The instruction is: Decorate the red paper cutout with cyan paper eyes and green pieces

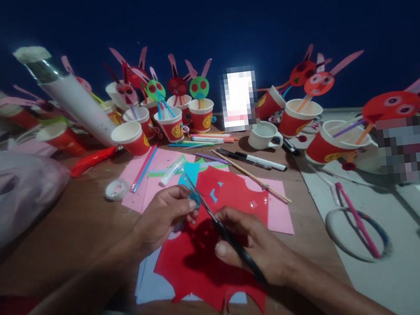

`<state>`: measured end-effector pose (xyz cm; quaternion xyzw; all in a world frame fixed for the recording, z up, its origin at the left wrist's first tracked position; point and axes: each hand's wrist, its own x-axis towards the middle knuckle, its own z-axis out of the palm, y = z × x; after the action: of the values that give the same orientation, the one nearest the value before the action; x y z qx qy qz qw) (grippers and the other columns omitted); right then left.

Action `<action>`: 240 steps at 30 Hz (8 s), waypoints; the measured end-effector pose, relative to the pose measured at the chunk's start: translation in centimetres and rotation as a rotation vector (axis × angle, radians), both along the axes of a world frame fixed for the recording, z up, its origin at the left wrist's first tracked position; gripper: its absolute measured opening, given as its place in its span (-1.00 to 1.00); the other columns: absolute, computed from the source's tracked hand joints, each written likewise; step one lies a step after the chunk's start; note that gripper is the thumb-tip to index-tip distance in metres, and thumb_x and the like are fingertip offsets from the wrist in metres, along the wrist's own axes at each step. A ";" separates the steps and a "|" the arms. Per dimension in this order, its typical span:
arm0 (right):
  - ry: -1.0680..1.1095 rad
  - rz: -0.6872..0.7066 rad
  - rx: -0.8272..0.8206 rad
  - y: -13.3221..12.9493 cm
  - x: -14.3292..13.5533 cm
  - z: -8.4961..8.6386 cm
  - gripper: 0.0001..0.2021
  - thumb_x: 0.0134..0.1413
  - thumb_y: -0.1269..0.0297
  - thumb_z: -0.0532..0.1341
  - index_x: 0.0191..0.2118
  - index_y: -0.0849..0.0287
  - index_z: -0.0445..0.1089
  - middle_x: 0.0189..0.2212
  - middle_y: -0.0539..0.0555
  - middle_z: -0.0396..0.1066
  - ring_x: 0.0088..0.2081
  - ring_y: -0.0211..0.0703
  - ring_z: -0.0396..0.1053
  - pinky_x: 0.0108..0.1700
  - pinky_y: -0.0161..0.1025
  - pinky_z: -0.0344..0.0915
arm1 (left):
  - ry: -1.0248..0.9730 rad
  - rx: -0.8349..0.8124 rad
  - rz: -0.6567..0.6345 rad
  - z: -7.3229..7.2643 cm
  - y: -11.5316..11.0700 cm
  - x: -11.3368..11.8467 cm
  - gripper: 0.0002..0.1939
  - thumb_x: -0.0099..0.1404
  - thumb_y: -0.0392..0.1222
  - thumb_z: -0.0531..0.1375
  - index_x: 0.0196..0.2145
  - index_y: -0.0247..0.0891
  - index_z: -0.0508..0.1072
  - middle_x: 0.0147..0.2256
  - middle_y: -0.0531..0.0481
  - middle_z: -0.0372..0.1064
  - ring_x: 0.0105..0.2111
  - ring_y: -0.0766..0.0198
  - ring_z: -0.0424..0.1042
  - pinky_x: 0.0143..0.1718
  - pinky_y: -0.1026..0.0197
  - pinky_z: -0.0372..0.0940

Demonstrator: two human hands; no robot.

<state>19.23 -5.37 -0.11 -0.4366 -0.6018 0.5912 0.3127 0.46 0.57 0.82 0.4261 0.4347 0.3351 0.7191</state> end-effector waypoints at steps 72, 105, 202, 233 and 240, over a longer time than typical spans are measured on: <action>0.143 -0.040 -0.089 1.2 0.7 -0.3 -0.58 -0.19 0.27 0.41 -0.25 0.14 0.19 -0.46 -0.08 0.27 -0.45 -0.33 0.19 -0.44 -0.40 0.19 | 0.139 -0.036 -0.538 -0.8 -0.5 -0.4 -0.88 0.01 -0.23 0.22 -0.54 -0.32 0.35 -0.62 0.08 0.32 -0.67 0.46 0.17 -0.64 0.38 0.04; 0.081 -0.468 0.089 0.9 -0.8 -0.3 -0.68 -0.18 0.41 0.25 -0.23 0.11 0.19 -0.52 -0.10 0.32 -0.53 -0.30 0.27 -0.48 -0.33 0.25 | 0.148 0.161 -0.262 -1.3 -1.9 1.7 -0.80 0.19 -0.13 0.19 -0.46 -0.34 0.43 -0.57 0.10 0.32 -0.57 0.47 0.23 -0.51 0.39 0.09; 0.065 0.100 -0.128 0.7 1.1 0.1 -0.63 -0.11 0.05 0.34 -0.27 0.20 0.30 -0.52 -0.06 0.21 -0.51 -0.35 0.09 -0.48 -0.41 0.09 | 0.106 -0.101 -0.158 0.4 0.6 -1.2 -0.88 -0.01 -0.22 0.22 -0.55 -0.31 0.37 -0.68 0.10 0.30 -0.76 0.49 0.16 -0.80 0.43 -0.10; -0.137 0.196 -0.165 1.7 3.5 0.1 -0.67 -0.12 0.13 0.34 -0.26 0.19 0.34 -0.42 0.01 0.35 -0.39 -0.22 0.28 -0.41 -0.37 0.19 | 0.105 -0.077 -0.186 0.0 0.6 -0.8 -0.89 -0.03 -0.24 0.24 -0.55 -0.34 0.39 -0.70 0.10 0.27 -0.71 0.47 0.21 -0.71 0.42 -0.02; -0.113 0.162 -0.164 1.9 3.8 0.0 -0.63 -0.16 0.07 0.36 -0.26 0.18 0.34 -0.47 -0.01 0.32 -0.45 -0.25 0.24 -0.45 -0.36 0.18 | 0.121 -0.080 -0.200 0.4 0.5 -0.8 -0.85 0.00 -0.21 0.23 -0.60 -0.32 0.35 -0.69 0.11 0.25 -0.71 0.49 0.19 -0.72 0.44 -0.02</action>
<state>23.06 -3.47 -0.08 -0.4431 -0.6013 0.6364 0.1926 -0.36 1.10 1.23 0.4579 0.4458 0.2178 0.7377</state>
